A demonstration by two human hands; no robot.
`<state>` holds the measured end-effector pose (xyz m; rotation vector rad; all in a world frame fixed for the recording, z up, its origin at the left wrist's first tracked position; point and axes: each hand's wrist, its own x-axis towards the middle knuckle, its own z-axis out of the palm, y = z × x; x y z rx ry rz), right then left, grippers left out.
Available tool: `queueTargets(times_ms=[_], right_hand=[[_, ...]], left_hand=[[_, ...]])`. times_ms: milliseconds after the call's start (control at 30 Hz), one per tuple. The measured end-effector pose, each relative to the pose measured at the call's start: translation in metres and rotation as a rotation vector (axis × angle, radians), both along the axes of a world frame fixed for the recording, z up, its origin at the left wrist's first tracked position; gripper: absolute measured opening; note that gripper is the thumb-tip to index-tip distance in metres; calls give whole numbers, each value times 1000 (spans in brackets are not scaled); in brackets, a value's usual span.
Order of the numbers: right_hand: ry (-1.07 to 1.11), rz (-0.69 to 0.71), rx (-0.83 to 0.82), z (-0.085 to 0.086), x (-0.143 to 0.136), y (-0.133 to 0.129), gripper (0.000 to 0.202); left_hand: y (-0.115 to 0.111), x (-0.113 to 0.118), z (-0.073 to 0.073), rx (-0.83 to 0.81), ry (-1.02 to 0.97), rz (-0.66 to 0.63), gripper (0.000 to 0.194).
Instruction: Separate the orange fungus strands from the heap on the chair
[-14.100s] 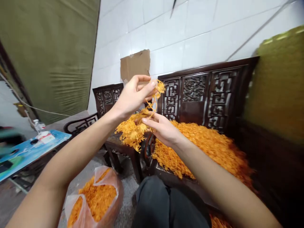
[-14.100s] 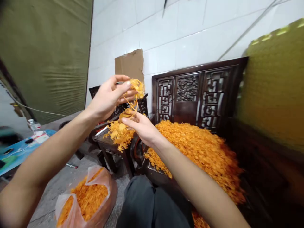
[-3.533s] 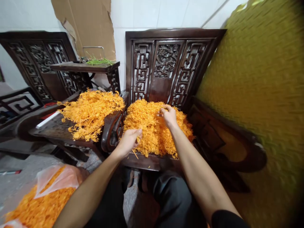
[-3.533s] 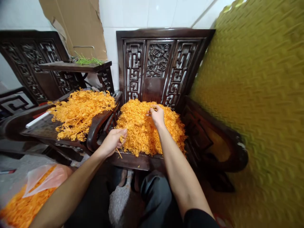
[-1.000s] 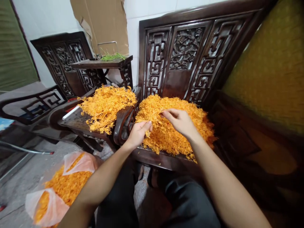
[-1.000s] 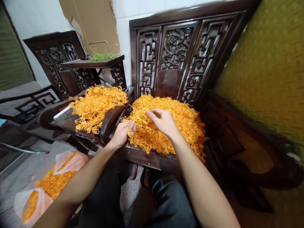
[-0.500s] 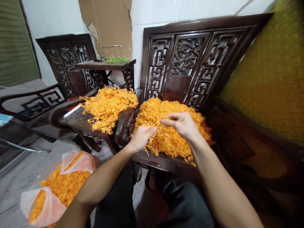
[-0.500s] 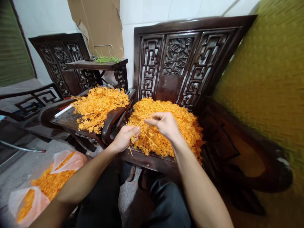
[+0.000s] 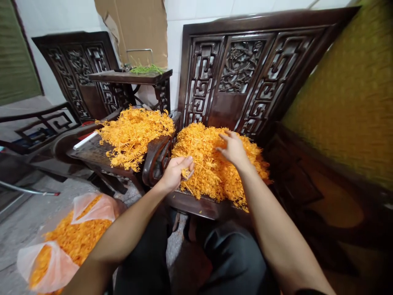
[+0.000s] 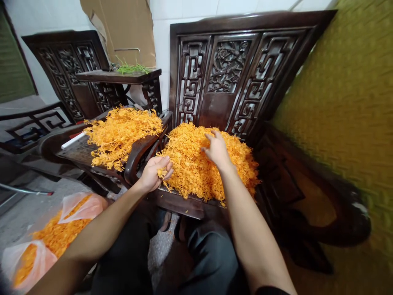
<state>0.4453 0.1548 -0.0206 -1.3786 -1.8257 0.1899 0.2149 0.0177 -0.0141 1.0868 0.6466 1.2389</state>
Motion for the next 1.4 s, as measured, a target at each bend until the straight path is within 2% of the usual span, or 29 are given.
queueTargets(times_ms=[67, 133, 167, 233, 300, 333, 400, 533, 600, 700, 800, 867, 967, 1033, 1100, 1200, 1400], right_hand=[[-45, 53, 46, 7, -4, -11, 42], [69, 124, 74, 16, -12, -32, 34], [162, 201, 31, 21, -17, -45, 36], [340, 424, -162, 32, -30, -69, 42], [423, 620, -360, 39, -39, -84, 43], [430, 661, -413, 42, -41, -87, 42], [480, 590, -416, 43, -38, -83, 39], [844, 188, -181, 27, -9, -51, 37], [912, 87, -99, 16, 2, -37, 37], [655, 90, -85, 5, 3, -30, 42], [296, 138, -24, 10, -8, -43, 51], [242, 289, -43, 20, -16, -58, 55], [231, 646, -178, 36, -25, -83, 70], [150, 745, -162, 43, -30, -93, 75], [54, 721, -59, 46, -32, -97, 56], [-78, 645, 67, 40, -30, -89, 31], [-255, 512, 200, 12, -23, -52, 39]], left_hand=[[1, 0, 2, 1, -16, -8, 52], [2, 0, 3, -5, -26, -28, 51], [3, 1, 3, -7, -28, -38, 51], [5, 2, 2, -5, -23, -50, 51], [5, 4, 1, 6, -2, -49, 50], [4, 5, 1, 10, 13, -51, 50], [1, 5, 2, 4, 31, -65, 50], [-4, -2, 6, -40, -41, -95, 52], [-4, -6, 7, -45, -78, -84, 52], [0, -8, 7, -33, -94, -72, 50], [5, -6, 5, -22, -129, -37, 48], [8, -5, 5, -30, -167, -13, 46], [11, -7, 5, -61, -215, -22, 42], [13, -9, 6, -81, -240, -31, 41], [13, -11, 7, -98, -249, -27, 42], [9, -11, 8, -128, -204, -10, 43], [-5, 6, 10, -219, 19, 32, 52]])
